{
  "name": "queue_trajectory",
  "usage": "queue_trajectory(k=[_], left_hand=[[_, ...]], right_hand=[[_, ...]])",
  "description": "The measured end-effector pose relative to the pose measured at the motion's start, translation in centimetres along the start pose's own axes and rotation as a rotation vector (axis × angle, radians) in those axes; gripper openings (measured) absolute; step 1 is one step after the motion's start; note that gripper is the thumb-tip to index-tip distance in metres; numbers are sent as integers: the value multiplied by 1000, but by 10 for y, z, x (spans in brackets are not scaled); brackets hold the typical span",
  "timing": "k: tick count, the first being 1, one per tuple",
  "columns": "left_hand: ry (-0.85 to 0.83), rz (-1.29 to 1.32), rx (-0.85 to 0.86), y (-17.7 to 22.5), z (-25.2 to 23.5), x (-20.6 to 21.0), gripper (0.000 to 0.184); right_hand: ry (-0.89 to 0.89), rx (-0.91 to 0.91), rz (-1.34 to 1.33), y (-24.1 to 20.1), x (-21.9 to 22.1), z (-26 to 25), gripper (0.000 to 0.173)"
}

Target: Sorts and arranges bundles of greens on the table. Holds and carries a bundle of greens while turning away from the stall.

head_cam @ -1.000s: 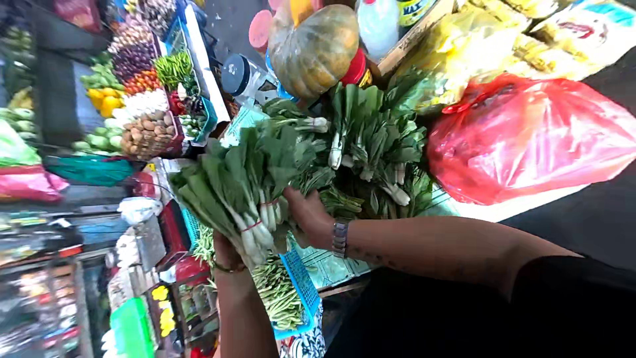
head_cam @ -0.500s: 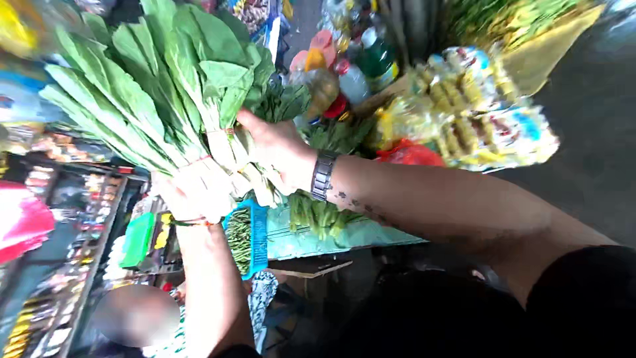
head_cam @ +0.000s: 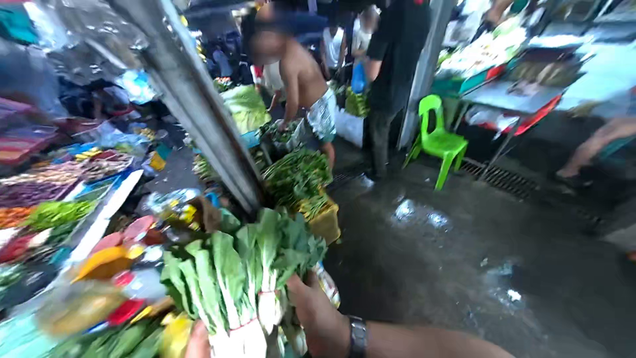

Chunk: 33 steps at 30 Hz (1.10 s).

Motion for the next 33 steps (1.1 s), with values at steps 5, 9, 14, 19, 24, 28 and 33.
queue_trajectory(k=[5, 9, 14, 19, 24, 28, 33], left_hand=[[-108, 121, -327, -104, -79, 137, 28], [-269, 26, -595, -154, -157, 263, 41], [-592, 65, -627, -180, -255, 419, 46], [-803, 53, -634, -236, -357, 543, 47], [-699, 139, -505, -281, -472, 611, 46], [-469, 82, -526, -298, -556, 617, 48], [-141, 78, -521, -327, -638, 587, 50]], right_hand=[[209, 13, 44, -74, -151, -47, 66], [351, -106, 37, -150, -253, -79, 47], [510, -142, -88, -240, -362, -114, 41], [549, -180, -151, -307, -456, -184, 49], [469, -166, -80, -385, -529, -305, 47], [309, -48, -12, -438, -555, -418, 44], [57, 101, 85, -472, -550, -557, 43]])
Point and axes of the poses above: each hand's wrist, its own z-axis away from the middle knuckle, its own x-axis out of the palm, y = z × x, the point moved 7 cm from there along -z, towards the middle knuckle, and after that the axes turned 8 degrees about -y, right-handed, at the moved point
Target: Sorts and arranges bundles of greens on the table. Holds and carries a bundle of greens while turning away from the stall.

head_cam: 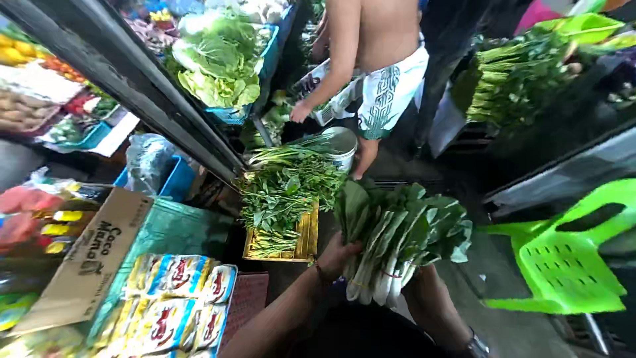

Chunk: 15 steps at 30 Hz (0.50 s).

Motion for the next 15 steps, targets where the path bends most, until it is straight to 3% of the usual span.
queue_trajectory(k=[5, 11, 15], left_hand=[[257, 119, -141, -7, -101, -43, 68], [331, 222, -78, 1, -229, -99, 74], [460, 351, -90, 5, -290, -131, 65]], right_hand=[[-53, 113, 178, -31, 10, -142, 43], [-67, 204, 259, -71, 41, -294, 41], [-158, 295, 228, -77, 63, -383, 50]])
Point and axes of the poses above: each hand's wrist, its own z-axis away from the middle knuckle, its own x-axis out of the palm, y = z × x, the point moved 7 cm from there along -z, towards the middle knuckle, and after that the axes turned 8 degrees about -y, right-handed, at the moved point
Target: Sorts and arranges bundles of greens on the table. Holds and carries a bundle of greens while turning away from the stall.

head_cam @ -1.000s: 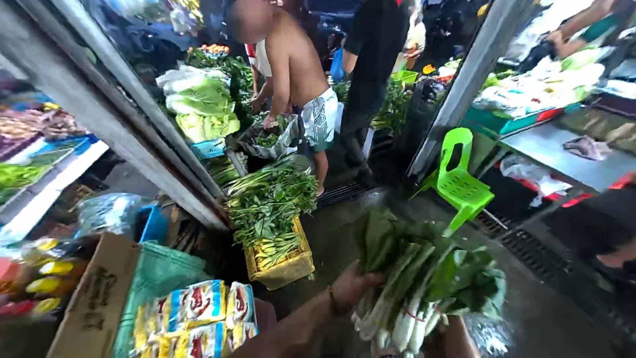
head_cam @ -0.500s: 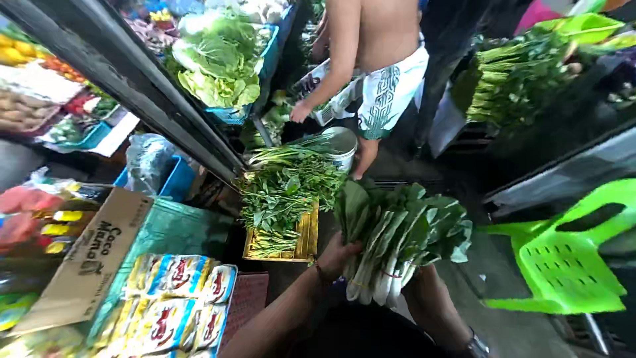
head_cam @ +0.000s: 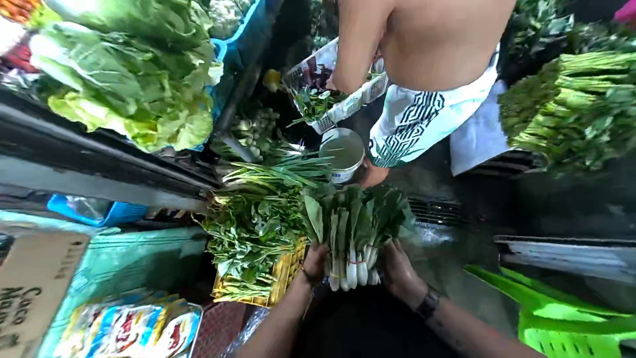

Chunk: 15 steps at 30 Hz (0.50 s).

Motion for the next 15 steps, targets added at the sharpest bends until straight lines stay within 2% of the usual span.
queue_trajectory(k=[3, 7, 11, 13, 15], left_hand=[[134, 52, 22, 7, -49, -5, 71], [309, 5, 77, 29, -126, 6, 74], [232, -149, 272, 53, -249, 13, 83], [187, -285, 353, 48, -318, 7, 90], [222, -452, 387, 44, -381, -3, 95]], right_hand=[[-77, 67, 42, -25, 4, -67, 52], [-195, 74, 121, -49, -4, -183, 54], [-272, 162, -11, -49, -21, -317, 60], [-220, 227, -96, -41, -34, -371, 64], [-186, 209, -95, -25, -53, -439, 57]])
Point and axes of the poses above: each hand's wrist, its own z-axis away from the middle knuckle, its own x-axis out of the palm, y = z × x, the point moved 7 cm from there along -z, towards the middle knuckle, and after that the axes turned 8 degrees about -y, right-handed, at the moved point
